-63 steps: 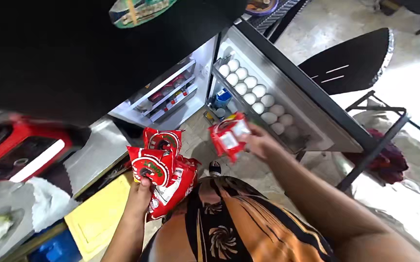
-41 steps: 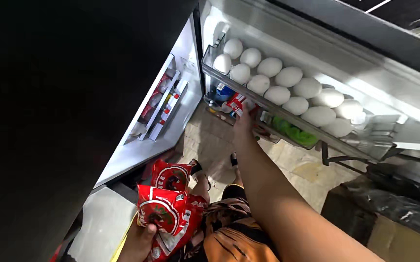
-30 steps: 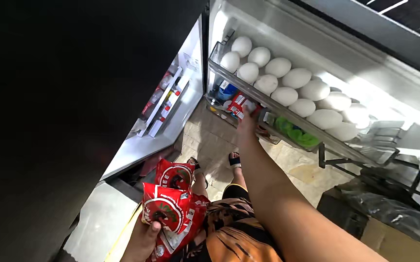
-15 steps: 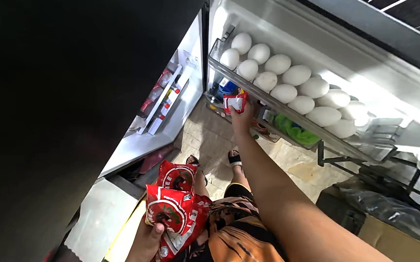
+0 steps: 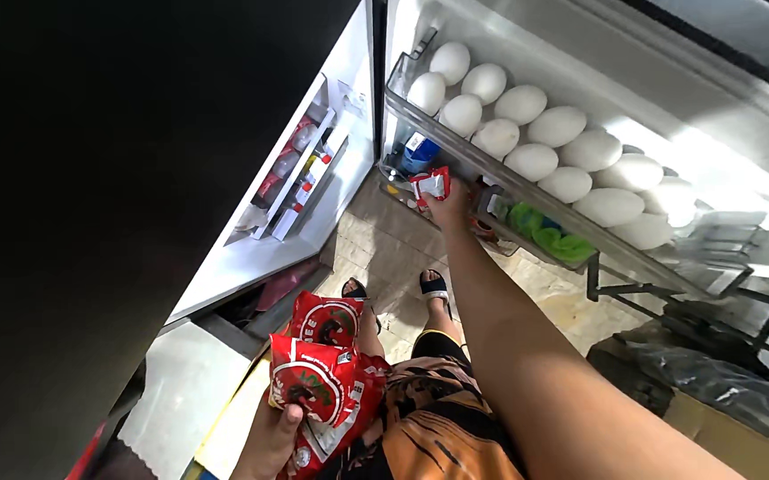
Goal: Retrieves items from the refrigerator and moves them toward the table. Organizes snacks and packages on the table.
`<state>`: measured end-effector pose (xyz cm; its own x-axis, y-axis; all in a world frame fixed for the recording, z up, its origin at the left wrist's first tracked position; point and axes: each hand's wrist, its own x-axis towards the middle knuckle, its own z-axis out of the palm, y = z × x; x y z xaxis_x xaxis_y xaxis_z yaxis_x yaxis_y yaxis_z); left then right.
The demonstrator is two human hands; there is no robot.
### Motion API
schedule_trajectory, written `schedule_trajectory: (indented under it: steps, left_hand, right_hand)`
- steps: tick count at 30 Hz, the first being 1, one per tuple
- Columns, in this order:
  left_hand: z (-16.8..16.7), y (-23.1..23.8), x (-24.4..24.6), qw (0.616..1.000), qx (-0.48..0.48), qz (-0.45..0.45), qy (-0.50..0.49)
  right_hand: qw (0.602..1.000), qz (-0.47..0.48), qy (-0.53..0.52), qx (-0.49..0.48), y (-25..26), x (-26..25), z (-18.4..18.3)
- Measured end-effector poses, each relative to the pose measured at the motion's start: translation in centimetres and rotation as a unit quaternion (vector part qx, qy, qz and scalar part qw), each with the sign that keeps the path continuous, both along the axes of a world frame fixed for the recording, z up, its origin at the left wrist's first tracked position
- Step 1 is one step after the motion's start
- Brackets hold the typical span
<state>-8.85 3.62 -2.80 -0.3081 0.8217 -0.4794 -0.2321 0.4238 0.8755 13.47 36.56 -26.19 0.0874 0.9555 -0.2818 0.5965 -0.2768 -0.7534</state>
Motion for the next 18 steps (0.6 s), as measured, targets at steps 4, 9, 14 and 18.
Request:
schedule_trajectory:
  steps: [4,9,14,18]
  left_hand:
    - [0.0,0.2,0.2,1.0,-0.005,0.001,-0.009]
    - [-0.1,0.7,0.4,1.0,0.01,-0.008,-0.001]
    - [-0.7,0.5,0.4,1.0,0.021,-0.019,-0.014]
    - [-1.1,0.1,0.5,0.999,0.024,-0.024,-0.01]
  right_hand:
    - [0.998,0.022,-0.018,0.051,-1.3,0.5,-0.4]
    - [0.974,-0.12,0.177,-0.074,-6.5,0.9,0.6]
    - [0.883,-0.308,0.309,-0.175,-8.0,2.3,-0.7]
    - [0.855,-0.374,0.328,-0.147,-5.6,2.7,-1.0]
